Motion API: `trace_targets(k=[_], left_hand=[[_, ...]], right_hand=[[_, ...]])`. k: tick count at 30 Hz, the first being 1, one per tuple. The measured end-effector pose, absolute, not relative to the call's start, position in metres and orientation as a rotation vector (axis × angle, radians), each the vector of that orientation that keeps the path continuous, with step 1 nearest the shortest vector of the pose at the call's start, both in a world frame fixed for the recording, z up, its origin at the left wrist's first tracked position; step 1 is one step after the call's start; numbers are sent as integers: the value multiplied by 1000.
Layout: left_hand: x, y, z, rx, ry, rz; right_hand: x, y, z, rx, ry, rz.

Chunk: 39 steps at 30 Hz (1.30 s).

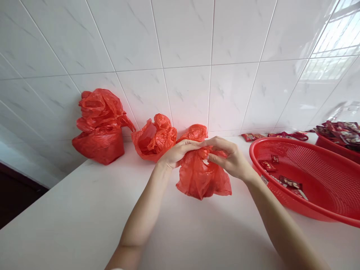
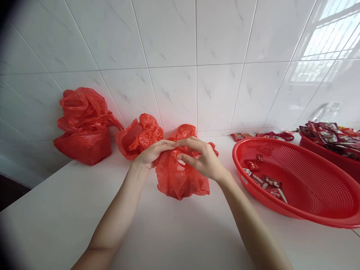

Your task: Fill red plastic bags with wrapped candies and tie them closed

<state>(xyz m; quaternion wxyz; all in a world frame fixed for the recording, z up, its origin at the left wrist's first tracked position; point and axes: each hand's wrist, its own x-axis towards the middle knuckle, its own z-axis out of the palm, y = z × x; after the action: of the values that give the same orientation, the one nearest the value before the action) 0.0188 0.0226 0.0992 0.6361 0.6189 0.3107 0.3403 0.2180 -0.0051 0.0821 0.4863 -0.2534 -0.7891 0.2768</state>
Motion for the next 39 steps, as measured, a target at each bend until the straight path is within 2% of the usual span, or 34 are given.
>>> trace_targets(k=[5,17,33,39], left_hand=[[20,23,97,1462,749,821],[-3,29,105,1799,772,1042],[-38,55,92,1762,981,1099],[-20,48,97,1671,863,1286]], right_hand=[[211,-6,80,-601,-1859,505],[225,-12,91,-456,-1507,975],[246,-10,103,-415,-1462,1003],[242,-6,104,-544,-1348,974]])
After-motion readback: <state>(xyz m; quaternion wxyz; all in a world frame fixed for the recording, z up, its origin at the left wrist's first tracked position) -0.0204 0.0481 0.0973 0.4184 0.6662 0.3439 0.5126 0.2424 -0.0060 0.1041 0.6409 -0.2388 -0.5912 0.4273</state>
